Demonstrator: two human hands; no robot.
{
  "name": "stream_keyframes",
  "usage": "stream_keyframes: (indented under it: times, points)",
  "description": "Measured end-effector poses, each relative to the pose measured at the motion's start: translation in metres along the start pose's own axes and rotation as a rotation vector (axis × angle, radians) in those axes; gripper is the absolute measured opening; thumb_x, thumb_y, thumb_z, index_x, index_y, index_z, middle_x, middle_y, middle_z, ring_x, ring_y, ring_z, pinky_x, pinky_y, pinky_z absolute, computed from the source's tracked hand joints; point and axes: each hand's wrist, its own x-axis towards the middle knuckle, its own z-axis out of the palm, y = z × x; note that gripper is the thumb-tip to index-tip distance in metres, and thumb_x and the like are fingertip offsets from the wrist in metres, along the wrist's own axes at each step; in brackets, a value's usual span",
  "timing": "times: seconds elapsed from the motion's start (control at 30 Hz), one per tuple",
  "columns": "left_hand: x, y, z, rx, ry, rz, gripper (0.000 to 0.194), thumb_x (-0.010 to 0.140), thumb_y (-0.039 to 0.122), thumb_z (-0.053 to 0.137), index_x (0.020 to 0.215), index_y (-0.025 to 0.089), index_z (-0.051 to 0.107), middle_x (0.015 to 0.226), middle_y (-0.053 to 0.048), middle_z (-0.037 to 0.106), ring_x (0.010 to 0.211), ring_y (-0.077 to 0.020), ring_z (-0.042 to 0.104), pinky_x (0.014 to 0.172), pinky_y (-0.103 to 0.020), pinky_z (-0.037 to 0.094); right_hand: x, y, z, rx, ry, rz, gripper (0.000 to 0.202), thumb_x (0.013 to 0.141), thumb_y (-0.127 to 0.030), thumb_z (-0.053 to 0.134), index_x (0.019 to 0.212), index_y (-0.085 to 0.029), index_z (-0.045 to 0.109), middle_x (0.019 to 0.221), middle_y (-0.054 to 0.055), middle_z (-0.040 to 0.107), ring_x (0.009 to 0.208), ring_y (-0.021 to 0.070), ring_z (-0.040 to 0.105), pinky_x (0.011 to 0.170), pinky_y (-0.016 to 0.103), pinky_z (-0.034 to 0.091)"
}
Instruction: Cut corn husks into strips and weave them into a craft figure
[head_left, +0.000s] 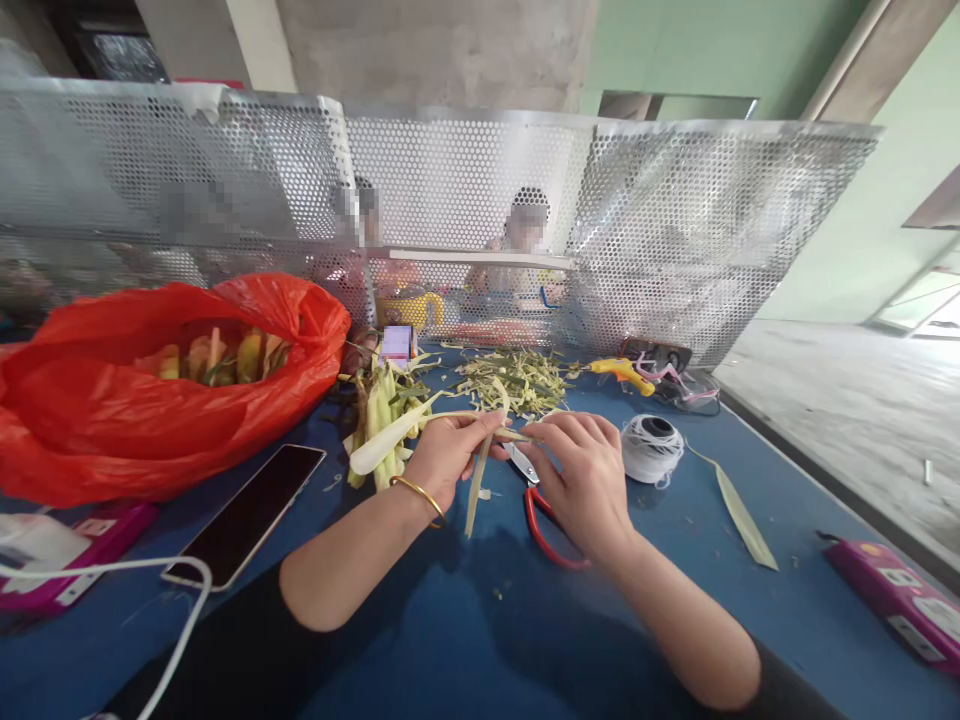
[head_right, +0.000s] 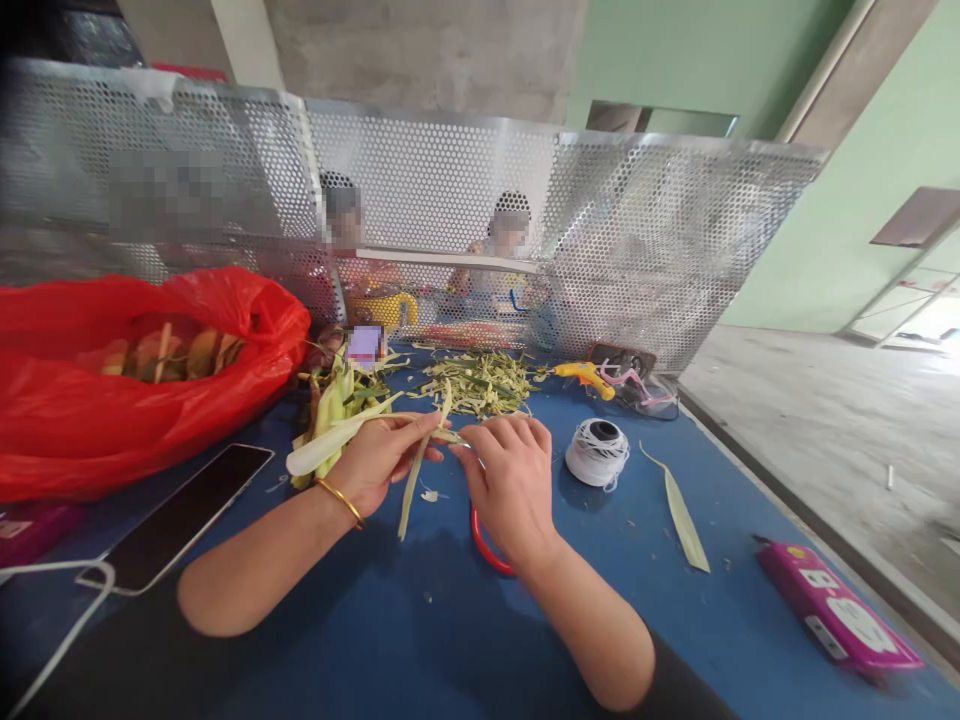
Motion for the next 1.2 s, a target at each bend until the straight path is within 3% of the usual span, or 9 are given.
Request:
stream_keyframes:
  times: [0.1,0.33,0.43,0.63,0.73,0.83,0.97,1.07,1.2]
  points:
    - [0.000,-0.001,0.000,0.008,-0.007,-0.003,0.037,0.055,0.046,0.081,0.067,0.012,0.071,0.065,-0.009,0.070,0.051,-0.0111,0.059,0.033,-0.016,0.018,0.003,0.006,0.001,0.041,-0.069,-0.009,0.021,0.095,-0.028,0.051,0.079,-0.023,0.065,0.073,0.000,0.069,0.072,0.0162,0.060,0.091,0.037,0.033]
    - [0.003,-0.002,-0.001,0.052,0.072,0.059,0.028,0.048,0.031,0.084,0.066,0.013,0.072,0.050,0.000,0.059,0.042,-0.0059,0.044,0.035,-0.017,0.019,0.005,0.005,-0.002,0.219,-0.182,0.009,0.029,0.094,-0.027,0.051,0.066,-0.020,0.058,0.064,0.000,0.063,0.065,0.0143,0.056,0.083,0.033,0.037]
    - [0.002,0.000,-0.001,0.091,0.032,0.059,0.024,0.050,0.029,0.082,0.065,0.013,0.072,0.050,0.000,0.058,0.042,-0.0062,0.043,0.034,-0.018,0.020,0.011,0.010,-0.009,0.412,-0.237,0.147,0.029,0.091,-0.033,0.053,0.066,-0.020,0.061,0.066,0.001,0.064,0.067,0.0151,0.056,0.076,0.032,0.039]
    - [-0.006,-0.002,0.002,0.195,-0.160,-0.008,0.020,0.057,0.031,0.078,0.069,0.015,0.075,0.048,0.001,0.055,0.043,-0.0064,0.041,0.035,-0.018,0.021,0.017,0.026,-0.007,0.719,-0.309,0.610,0.041,0.080,-0.055,0.057,0.065,-0.018,0.065,0.063,0.001,0.060,0.065,0.0154,0.053,0.060,0.028,0.039]
    - [-0.008,-0.006,0.003,0.224,-0.208,-0.049,0.027,0.060,0.040,0.076,0.067,0.015,0.075,0.047,0.001,0.053,0.042,-0.0056,0.037,0.036,-0.018,0.019,0.015,0.022,0.000,0.888,-0.322,0.686,0.037,0.072,-0.052,0.066,0.061,-0.018,0.061,0.060,-0.001,0.057,0.062,0.0126,0.048,0.059,0.026,0.039]
    - [-0.007,-0.011,0.005,0.248,-0.201,-0.066,0.025,0.058,0.040,0.078,0.064,0.015,0.074,0.049,0.001,0.055,0.042,-0.0047,0.033,0.037,-0.018,0.018,0.012,0.016,0.005,0.976,-0.281,0.705,0.035,0.070,-0.048,0.067,0.055,-0.019,0.054,0.057,-0.002,0.053,0.060,0.0115,0.045,0.059,0.026,0.038]
    - [-0.007,-0.013,0.007,0.292,-0.193,-0.060,0.015,0.058,0.030,0.075,0.062,0.016,0.073,0.052,0.000,0.060,0.043,-0.0052,0.033,0.039,-0.019,0.021,0.008,0.017,0.011,0.875,-0.199,0.686,0.036,0.073,-0.047,0.062,0.053,-0.020,0.048,0.053,-0.004,0.046,0.056,0.0110,0.040,0.055,0.026,0.034]
    - [-0.007,-0.011,0.007,0.346,-0.190,-0.062,0.009,0.062,0.026,0.072,0.059,0.017,0.072,0.050,0.000,0.060,0.044,-0.0069,0.038,0.042,-0.020,0.025,0.008,0.022,0.007,0.635,-0.220,0.619,0.040,0.079,-0.047,0.056,0.051,-0.020,0.048,0.050,-0.003,0.043,0.052,0.0111,0.038,0.054,0.027,0.032]
    - [-0.008,-0.012,0.007,0.440,-0.247,-0.008,0.013,0.066,0.021,0.069,0.053,0.019,0.070,0.051,0.000,0.061,0.050,-0.0097,0.048,0.048,-0.021,0.033,0.012,0.020,-0.008,0.206,-0.025,0.347,0.048,0.085,-0.045,0.058,0.046,-0.019,0.046,0.050,-0.002,0.045,0.055,0.0122,0.043,0.066,0.030,0.035]
